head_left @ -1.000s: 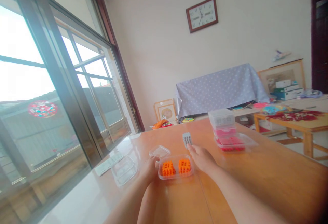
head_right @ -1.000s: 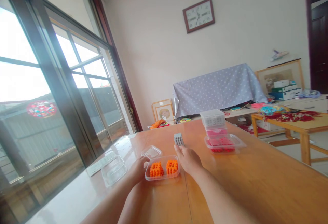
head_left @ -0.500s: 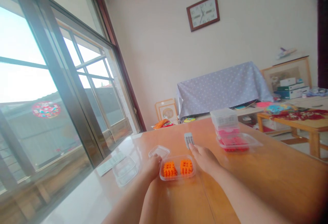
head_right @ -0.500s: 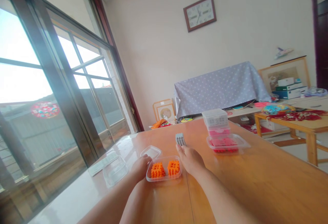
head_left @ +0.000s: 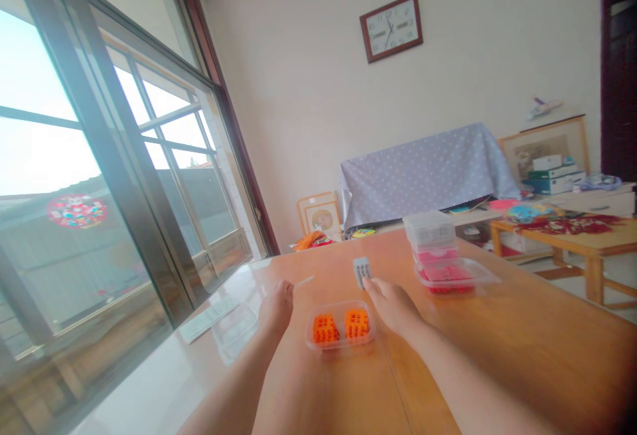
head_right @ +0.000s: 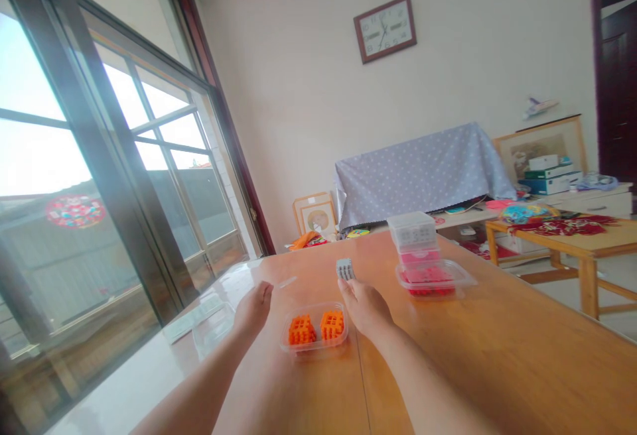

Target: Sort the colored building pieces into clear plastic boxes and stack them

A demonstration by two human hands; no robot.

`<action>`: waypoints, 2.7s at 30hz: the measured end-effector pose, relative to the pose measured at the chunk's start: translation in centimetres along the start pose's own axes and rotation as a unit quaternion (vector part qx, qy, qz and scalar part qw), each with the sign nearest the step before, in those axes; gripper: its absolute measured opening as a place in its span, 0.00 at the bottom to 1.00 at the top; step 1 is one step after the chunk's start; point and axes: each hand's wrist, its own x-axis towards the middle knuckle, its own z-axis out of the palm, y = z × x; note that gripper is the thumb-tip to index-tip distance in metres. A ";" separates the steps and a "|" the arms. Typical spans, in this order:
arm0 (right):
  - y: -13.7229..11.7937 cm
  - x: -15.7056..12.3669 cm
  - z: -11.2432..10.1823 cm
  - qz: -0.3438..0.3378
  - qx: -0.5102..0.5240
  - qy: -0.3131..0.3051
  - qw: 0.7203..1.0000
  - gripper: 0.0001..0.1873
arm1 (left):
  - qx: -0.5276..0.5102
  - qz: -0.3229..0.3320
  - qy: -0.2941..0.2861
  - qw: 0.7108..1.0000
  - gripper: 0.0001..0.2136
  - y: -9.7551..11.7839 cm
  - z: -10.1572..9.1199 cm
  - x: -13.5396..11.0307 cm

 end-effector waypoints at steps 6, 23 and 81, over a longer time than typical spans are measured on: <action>-1.2 -0.1 0.3 0.017 0.171 0.002 0.985 0.24 | -0.072 0.118 0.112 0.984 0.11 3.3 -2.7 -2.0; -3.1 -1.4 1.4 0.190 0.489 -0.052 0.850 0.22 | -0.115 0.297 0.160 0.934 0.13 12.1 -2.8 -9.3; 2.4 -0.5 3.2 0.042 -0.115 -0.126 0.984 0.15 | -0.546 -0.227 -0.058 0.804 0.17 5.4 0.8 -8.2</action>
